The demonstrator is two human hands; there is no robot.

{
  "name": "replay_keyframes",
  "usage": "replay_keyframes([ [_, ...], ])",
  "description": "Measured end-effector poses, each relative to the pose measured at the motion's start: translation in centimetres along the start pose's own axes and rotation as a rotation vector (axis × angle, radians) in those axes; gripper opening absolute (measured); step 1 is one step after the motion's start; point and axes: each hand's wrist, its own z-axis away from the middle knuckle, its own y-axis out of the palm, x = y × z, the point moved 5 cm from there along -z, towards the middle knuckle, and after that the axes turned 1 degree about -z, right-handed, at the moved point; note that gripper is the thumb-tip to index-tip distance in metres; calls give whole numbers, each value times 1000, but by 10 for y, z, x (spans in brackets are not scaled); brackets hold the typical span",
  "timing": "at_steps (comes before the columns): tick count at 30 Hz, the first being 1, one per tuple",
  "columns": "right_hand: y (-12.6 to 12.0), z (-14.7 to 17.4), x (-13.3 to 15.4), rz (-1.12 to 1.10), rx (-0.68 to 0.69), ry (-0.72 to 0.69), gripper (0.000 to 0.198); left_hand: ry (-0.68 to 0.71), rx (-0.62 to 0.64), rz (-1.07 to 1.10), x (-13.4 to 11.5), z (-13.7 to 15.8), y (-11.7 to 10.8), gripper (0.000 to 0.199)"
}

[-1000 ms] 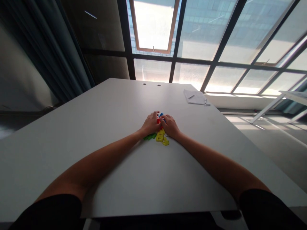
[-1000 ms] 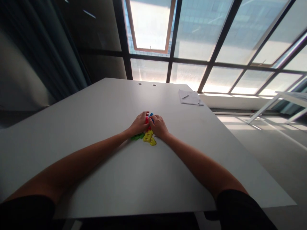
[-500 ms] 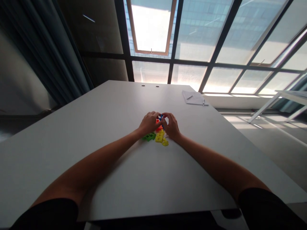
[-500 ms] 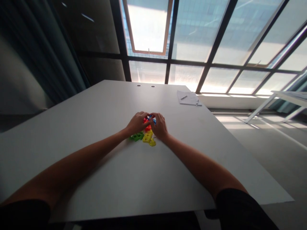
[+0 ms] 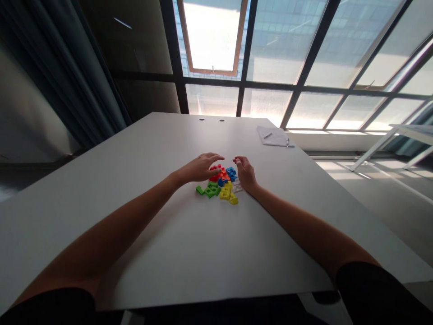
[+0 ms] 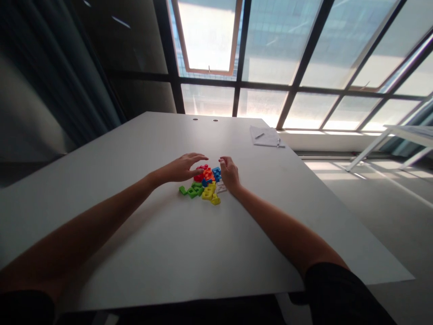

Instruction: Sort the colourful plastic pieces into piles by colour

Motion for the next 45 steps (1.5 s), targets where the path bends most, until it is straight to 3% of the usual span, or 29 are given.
replay_keyframes([
  [4, 14, 7, 13, 187, 209, -121, 42, 14, 121, -13, 3, 22, 41, 120],
  [8, 25, 16, 27, 301, 412, -207, 43, 65, 44, 26, -2, 29, 73, 127],
  [13, 19, 19, 37, 350, 409, -202, 46, 88, -96, 84, -10, 21, 81, 132],
  [21, 15, 21, 40, 281, 359, -202, 44, 120, -210, 128, -16, 27, 72, 112],
  [31, 14, 15, 31, 396, 358, -117, 47, 122, -346, 153, -25, 36, 59, 53],
  [39, 11, 14, 29, 296, 299, -141, 48, 47, -354, 169, -24, 37, 53, 48],
  [45, 11, 14, 29, 289, 287, -134, 49, 162, -292, 158, -29, 38, 56, 46],
])
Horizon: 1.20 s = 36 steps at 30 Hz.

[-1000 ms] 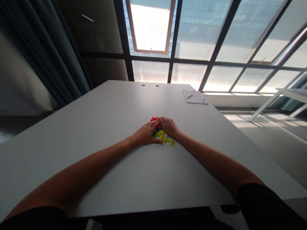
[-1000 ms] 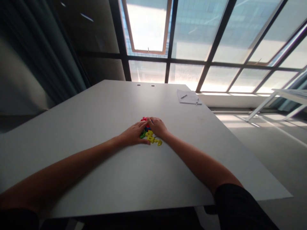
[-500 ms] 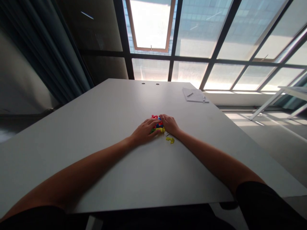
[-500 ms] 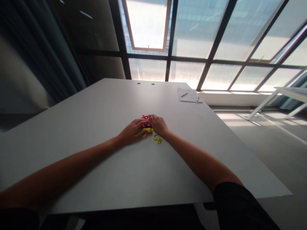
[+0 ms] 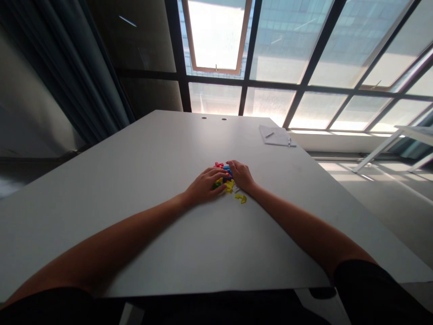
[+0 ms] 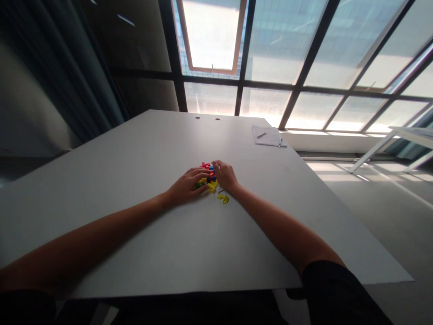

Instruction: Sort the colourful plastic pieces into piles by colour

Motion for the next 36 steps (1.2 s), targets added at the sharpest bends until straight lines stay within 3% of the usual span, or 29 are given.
replay_keyframes([
  [7, 0, 0, 0, -25, -14, -3, 47, -16, 106, -107, 4, 5, 11, 87],
  [13, -1, -1, 0, -51, -21, 7, 45, -107, 115, -123, 11, 6, 14, 101],
  [30, 1, -2, -6, -230, -65, 14, 52, -55, 32, -53, 1, 3, 6, 50],
  [33, 0, -5, -12, -275, -99, 64, 58, -58, -19, -24, 2, 2, -2, 49],
  [36, 0, -7, -15, -260, -97, 76, 59, -169, -37, -40, 17, 0, -3, 64],
])
